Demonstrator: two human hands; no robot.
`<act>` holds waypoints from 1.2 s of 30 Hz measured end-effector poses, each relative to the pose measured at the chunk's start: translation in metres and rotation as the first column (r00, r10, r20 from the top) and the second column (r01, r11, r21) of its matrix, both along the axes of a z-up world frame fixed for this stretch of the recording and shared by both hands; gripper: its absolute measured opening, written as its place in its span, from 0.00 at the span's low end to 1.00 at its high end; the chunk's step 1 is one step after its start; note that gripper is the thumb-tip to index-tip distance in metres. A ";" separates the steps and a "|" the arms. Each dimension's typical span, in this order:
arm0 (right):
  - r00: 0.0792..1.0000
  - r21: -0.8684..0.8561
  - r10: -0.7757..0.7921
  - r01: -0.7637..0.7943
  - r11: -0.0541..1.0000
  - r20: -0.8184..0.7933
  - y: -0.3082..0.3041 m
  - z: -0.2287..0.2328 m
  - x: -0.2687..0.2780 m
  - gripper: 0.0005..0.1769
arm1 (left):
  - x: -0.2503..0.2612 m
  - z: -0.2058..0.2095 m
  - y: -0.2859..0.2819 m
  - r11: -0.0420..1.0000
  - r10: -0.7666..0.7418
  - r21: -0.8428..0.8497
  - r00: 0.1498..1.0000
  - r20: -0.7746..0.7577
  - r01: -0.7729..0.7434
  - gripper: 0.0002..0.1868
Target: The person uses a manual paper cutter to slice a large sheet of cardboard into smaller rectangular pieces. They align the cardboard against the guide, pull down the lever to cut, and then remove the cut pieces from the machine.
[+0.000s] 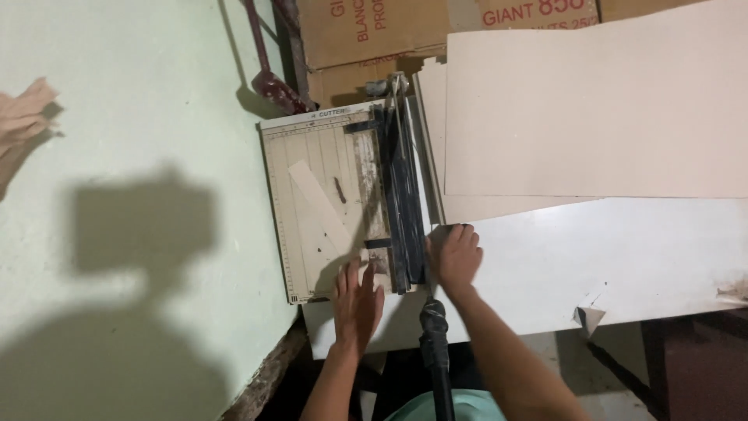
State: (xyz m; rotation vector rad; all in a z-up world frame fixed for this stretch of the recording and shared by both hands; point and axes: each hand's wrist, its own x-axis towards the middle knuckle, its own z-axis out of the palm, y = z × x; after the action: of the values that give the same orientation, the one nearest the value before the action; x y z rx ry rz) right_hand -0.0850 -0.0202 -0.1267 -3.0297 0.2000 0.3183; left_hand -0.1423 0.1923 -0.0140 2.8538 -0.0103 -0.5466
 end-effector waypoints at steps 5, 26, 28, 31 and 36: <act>0.970 0.064 0.042 -0.059 0.996 0.241 0.004 -0.034 -0.014 0.09 | -0.034 -0.007 0.001 1.000 -0.012 -0.011 0.997 0.076 0.013 0.23; 0.693 -0.267 0.645 -0.720 0.640 -0.322 0.005 0.061 0.224 0.31 | -0.124 -0.036 -0.035 0.965 -0.055 -0.262 0.987 -0.149 0.015 0.16; 0.624 -0.248 0.704 -0.781 0.572 -0.339 0.005 0.048 0.225 0.36 | -0.135 -0.043 -0.038 0.964 -0.039 -0.265 0.976 -0.214 -0.020 0.17; 0.494 -0.289 0.776 -0.867 0.406 -0.392 0.000 0.061 0.206 0.42 | -0.143 -0.043 -0.047 0.969 -0.071 -0.246 0.943 -0.327 -0.012 0.16; 0.451 -0.324 0.804 -0.883 0.339 -0.388 -0.010 0.061 0.190 0.40 | -0.163 -0.072 -0.051 0.944 -0.107 -0.329 0.942 -0.319 -0.004 0.18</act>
State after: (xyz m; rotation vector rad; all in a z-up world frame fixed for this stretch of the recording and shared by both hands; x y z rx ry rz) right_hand 0.1054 -0.0298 -0.0655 -3.2348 -1.6502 0.6533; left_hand -0.3050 0.1414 -0.0864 2.4153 -0.1088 -0.9389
